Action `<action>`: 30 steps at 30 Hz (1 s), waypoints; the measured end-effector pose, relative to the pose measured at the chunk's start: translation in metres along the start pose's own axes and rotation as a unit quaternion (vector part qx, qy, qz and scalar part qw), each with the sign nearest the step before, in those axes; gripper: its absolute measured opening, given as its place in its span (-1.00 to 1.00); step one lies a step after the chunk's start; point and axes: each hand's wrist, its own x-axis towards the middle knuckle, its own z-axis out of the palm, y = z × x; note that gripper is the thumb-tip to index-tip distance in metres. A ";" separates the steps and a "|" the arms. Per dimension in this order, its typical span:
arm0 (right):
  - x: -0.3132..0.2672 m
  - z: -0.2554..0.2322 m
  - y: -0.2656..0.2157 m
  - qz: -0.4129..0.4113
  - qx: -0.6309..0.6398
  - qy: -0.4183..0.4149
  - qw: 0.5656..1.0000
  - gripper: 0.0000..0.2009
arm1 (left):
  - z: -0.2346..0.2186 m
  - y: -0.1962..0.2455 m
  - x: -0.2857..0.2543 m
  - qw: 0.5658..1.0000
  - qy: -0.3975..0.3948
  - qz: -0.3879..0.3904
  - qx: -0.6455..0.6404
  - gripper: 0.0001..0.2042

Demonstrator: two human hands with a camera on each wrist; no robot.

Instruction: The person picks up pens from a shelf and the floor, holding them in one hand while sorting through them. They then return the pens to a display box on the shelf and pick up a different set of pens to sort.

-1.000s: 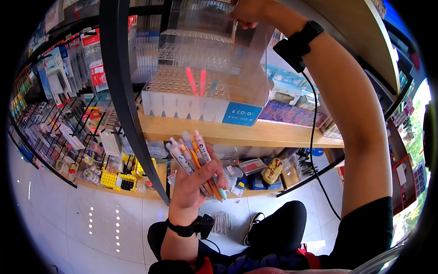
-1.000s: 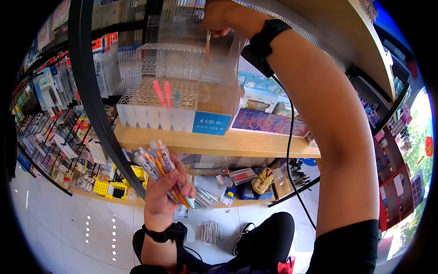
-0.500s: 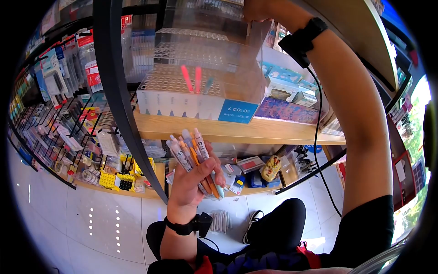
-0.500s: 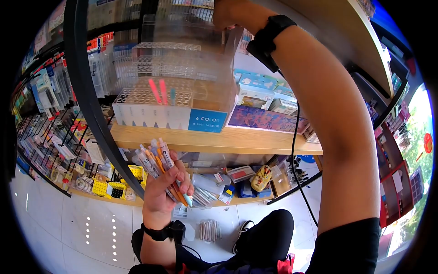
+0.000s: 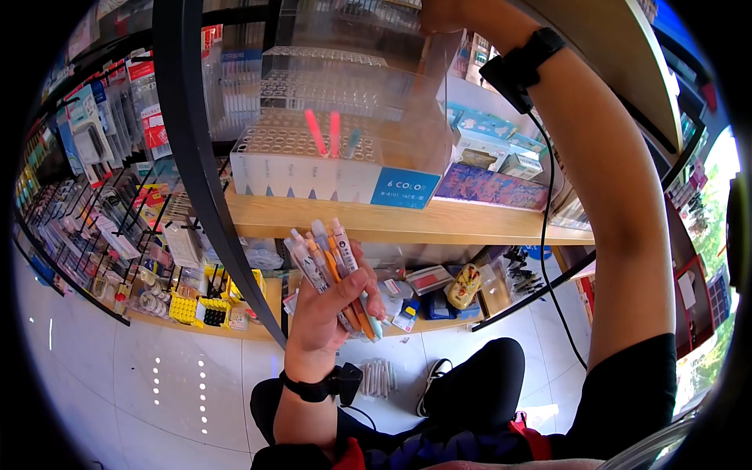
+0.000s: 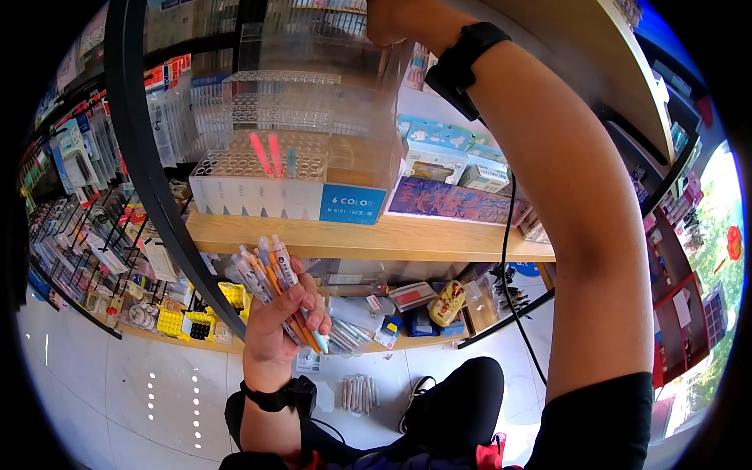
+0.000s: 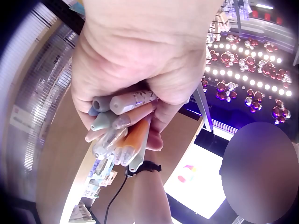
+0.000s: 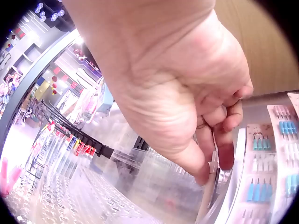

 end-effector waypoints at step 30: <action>-0.003 0.002 0.008 -0.030 -0.017 -0.019 0.999 -0.68 | -0.002 -0.001 -0.001 1.000 -0.011 -0.007 -0.018 -0.61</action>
